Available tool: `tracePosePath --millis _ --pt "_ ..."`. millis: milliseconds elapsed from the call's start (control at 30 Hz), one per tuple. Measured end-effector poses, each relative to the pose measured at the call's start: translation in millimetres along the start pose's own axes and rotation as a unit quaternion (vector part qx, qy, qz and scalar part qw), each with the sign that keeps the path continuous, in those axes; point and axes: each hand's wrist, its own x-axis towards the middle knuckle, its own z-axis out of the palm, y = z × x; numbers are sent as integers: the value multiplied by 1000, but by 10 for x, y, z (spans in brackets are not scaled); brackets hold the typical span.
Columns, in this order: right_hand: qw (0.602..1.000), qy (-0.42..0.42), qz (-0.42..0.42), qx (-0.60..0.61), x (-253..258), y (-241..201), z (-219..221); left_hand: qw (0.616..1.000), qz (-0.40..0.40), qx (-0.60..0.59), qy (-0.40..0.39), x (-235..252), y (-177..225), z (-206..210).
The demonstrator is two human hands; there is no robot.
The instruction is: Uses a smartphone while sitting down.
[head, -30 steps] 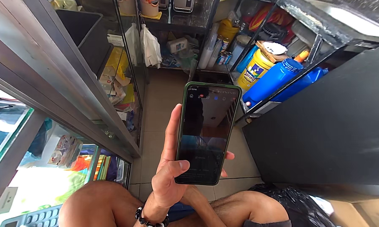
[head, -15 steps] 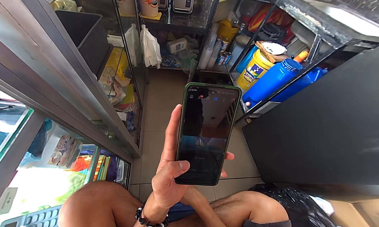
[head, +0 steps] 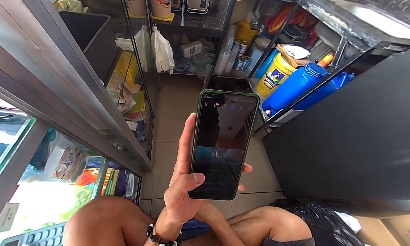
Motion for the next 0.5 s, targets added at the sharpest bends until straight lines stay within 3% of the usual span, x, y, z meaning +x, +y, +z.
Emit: tracePosePath --millis 500 --pt "999 -9 35 23 -99 -99 -121 1000 -5 16 6 6 3 -16"
